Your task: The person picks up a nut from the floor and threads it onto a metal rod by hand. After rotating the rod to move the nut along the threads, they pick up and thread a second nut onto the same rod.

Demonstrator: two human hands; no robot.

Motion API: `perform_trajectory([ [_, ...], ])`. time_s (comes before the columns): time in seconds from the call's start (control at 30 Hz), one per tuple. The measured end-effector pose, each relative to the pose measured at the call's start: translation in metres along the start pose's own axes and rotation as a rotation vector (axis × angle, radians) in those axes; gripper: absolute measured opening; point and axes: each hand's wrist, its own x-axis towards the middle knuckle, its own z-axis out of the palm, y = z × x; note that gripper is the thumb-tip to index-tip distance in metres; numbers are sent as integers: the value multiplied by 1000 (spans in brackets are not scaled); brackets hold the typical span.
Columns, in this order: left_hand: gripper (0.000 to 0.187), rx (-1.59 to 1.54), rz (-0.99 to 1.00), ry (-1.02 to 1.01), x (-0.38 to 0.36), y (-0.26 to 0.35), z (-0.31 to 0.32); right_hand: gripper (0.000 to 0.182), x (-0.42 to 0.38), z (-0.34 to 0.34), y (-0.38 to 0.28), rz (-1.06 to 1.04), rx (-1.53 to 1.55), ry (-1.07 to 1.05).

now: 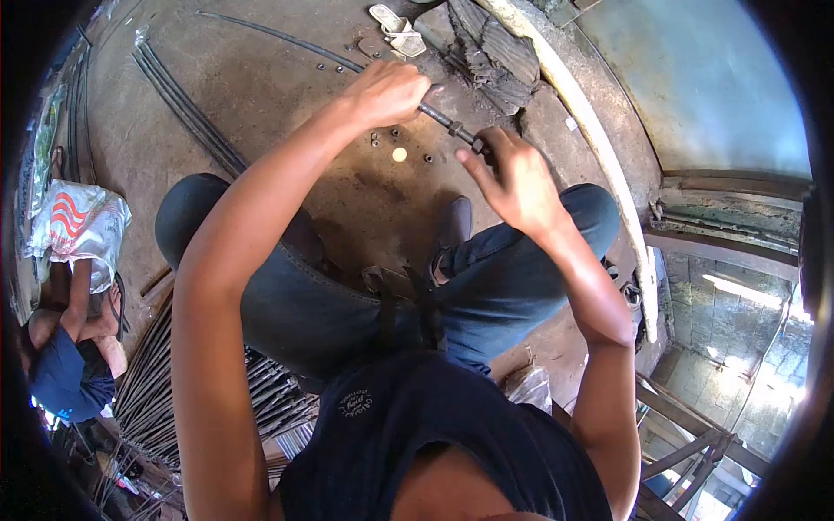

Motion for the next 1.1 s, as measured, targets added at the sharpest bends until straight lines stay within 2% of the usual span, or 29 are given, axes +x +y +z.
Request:
perform_trajectory([
  [0.03,14,-4,15,-11,0,0,0,33,0,-2,-1,0,1,-2],
  [0.1,13,-8,28,-9,0,-1,6,30,-2,-5,-1,-20,-187,-123],
  [0.23,10,-37,38,-58,-2,2,1,29,-7,14,9,-10,-173,-144],
  [0.3,11,-33,38,-31,-1,1,3,28,-11,21,9,111,88,-85],
  [0.33,11,-28,39,-8,-1,1,5,28,-11,23,12,107,90,-87],
  [0.4,12,-44,18,19,-2,1,4,33,-8,24,14,565,666,-260],
  [0.43,12,-61,3,50,-1,1,4,41,-5,24,13,736,1110,-238],
  [0.47,12,-62,7,45,0,0,8,44,4,11,0,856,1077,-269],
  [0.57,13,-54,-25,50,5,-1,11,41,5,12,11,838,1174,-352],
  [0.63,14,-25,26,-7,3,-1,1,34,4,10,2,321,305,-105],
  [0.67,14,-25,23,-7,3,-2,0,34,4,8,-2,319,306,-107],
  [0.73,16,-26,53,11,2,-4,-2,27,3,6,-8,112,-95,-11],
  [0.77,16,-26,52,9,2,-5,-2,27,2,6,-8,79,-139,-1],
  [0.9,17,-57,40,21,4,-4,-1,27,2,2,4,28,90,87],
  [1.0,17,-43,18,0,5,-3,0,41,4,-2,13,723,977,-297],
  [1.07,17,-27,15,-7,6,-2,0,42,2,-5,11,753,1054,-299],
  [1.1,17,-21,17,-18,5,-2,-1,40,0,-3,11,691,841,-277],
])
